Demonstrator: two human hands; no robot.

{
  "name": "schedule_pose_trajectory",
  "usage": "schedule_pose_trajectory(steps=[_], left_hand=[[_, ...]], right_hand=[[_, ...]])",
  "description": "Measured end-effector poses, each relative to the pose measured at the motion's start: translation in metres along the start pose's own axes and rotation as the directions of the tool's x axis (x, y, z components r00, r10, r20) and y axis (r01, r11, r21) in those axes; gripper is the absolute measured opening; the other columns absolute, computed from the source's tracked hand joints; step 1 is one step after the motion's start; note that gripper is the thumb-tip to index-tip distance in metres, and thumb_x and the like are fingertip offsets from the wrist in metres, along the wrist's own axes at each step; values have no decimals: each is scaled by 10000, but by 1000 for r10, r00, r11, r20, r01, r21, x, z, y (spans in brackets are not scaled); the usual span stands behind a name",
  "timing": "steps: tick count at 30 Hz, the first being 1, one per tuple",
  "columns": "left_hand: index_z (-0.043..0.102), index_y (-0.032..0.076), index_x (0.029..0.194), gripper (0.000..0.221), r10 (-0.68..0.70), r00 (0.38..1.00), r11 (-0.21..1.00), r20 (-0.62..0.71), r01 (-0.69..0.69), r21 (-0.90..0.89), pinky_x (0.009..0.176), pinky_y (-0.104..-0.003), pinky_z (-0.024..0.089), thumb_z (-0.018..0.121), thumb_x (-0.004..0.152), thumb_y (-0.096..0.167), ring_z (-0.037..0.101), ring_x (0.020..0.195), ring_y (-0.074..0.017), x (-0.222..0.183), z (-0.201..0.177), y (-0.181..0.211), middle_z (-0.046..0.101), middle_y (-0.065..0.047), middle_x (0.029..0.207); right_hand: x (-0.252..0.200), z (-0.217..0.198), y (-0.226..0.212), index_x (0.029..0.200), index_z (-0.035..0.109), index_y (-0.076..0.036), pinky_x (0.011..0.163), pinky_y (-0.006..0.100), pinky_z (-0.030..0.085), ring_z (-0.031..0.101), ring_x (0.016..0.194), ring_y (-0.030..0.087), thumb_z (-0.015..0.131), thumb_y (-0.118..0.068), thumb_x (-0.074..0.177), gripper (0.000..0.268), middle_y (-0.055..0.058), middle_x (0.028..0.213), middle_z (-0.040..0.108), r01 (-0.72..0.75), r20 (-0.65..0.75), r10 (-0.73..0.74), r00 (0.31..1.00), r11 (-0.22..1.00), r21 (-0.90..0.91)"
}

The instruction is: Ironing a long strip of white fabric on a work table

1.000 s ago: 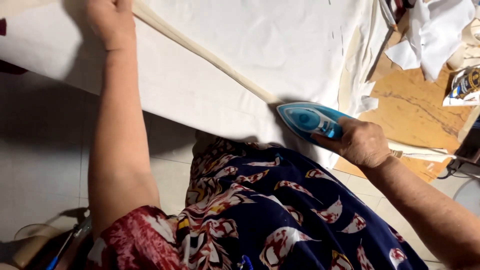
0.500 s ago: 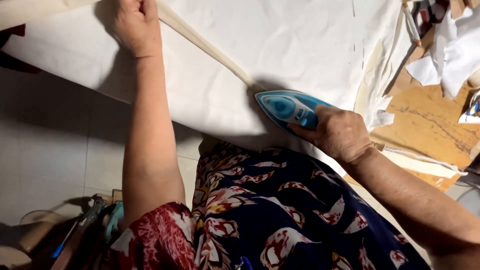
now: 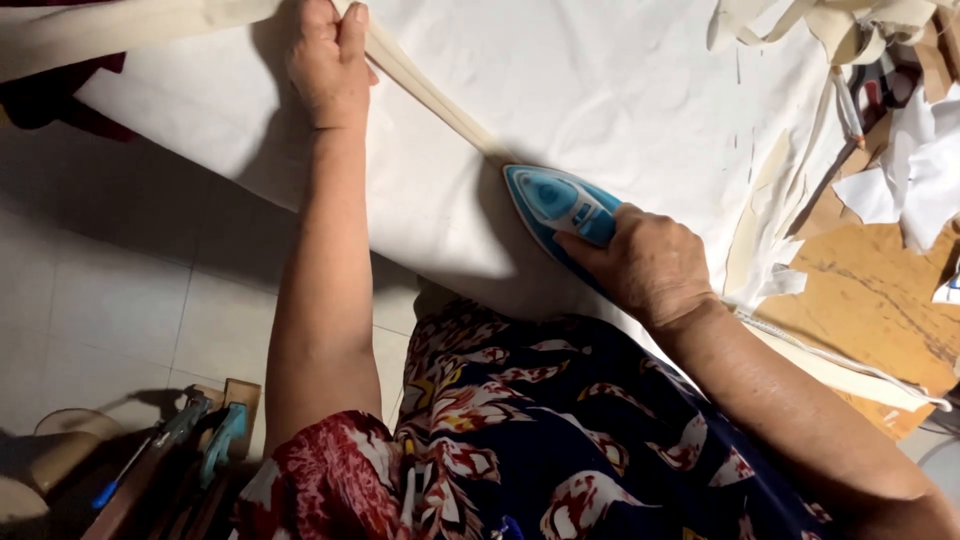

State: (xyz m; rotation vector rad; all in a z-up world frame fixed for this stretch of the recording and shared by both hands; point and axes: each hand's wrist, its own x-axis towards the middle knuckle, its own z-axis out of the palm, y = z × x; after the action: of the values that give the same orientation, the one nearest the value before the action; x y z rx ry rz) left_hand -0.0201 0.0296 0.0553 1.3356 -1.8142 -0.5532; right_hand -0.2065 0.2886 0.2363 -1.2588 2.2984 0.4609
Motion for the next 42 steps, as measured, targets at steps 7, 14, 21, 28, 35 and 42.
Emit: schedule_pose_trajectory(steps=[7,14,21,28,35,42], left_hand=[[570,140,769,195,-293,953,941,81,302,-155,437,-263,512,544,785,333,627,471,-116,6,-9,23,583,24,500],[632,74,754,139,-598,710,300,372,628,-718,592,-395,596,730,661,107,633,626,-179,7,-6,15,644,-60,688],[578,39,775,118,-478,737,358,478,660,-660,603,-430,607,598,665,78,695,687,-233,42,-44,68,668,-122,728],[580,43,822,20,-158,930,602,332,357,-714,600,-345,617,563,821,55,654,627,-222,105,-58,77,649,-114,735],[592,178,664,49,69,993,972,91,-88,219,470,-320,465,593,705,203,557,522,-169,117,-32,-6,562,-10,615],[598,293,528,88,383,912,324,149,-284,903,359,-302,334,615,606,331,472,432,-127,88,-15,-29,485,77,510]], right_hand=[[6,-8,-11,886,588,-58,619,483,485,613,710,411,472,-737,735,705,194,763,640,-51,13,50,999,998,43],[16,-33,-33,912,598,-67,663,459,491,619,747,391,478,-703,744,669,182,818,650,-69,98,61,993,995,74],[28,-18,-28,869,592,-84,619,454,504,633,701,366,474,-727,728,669,151,771,654,12,-3,-12,1000,1000,10],[29,-29,-34,852,617,-86,675,412,522,658,758,327,502,-718,708,658,129,775,671,-11,10,11,1000,1000,25],[34,-25,-32,790,622,-99,709,404,529,672,774,317,516,-748,667,669,108,734,674,-20,15,20,1000,999,27],[40,-7,-25,813,586,-130,577,425,513,638,646,324,462,-781,693,674,100,696,649,33,-65,-37,997,997,-73]])
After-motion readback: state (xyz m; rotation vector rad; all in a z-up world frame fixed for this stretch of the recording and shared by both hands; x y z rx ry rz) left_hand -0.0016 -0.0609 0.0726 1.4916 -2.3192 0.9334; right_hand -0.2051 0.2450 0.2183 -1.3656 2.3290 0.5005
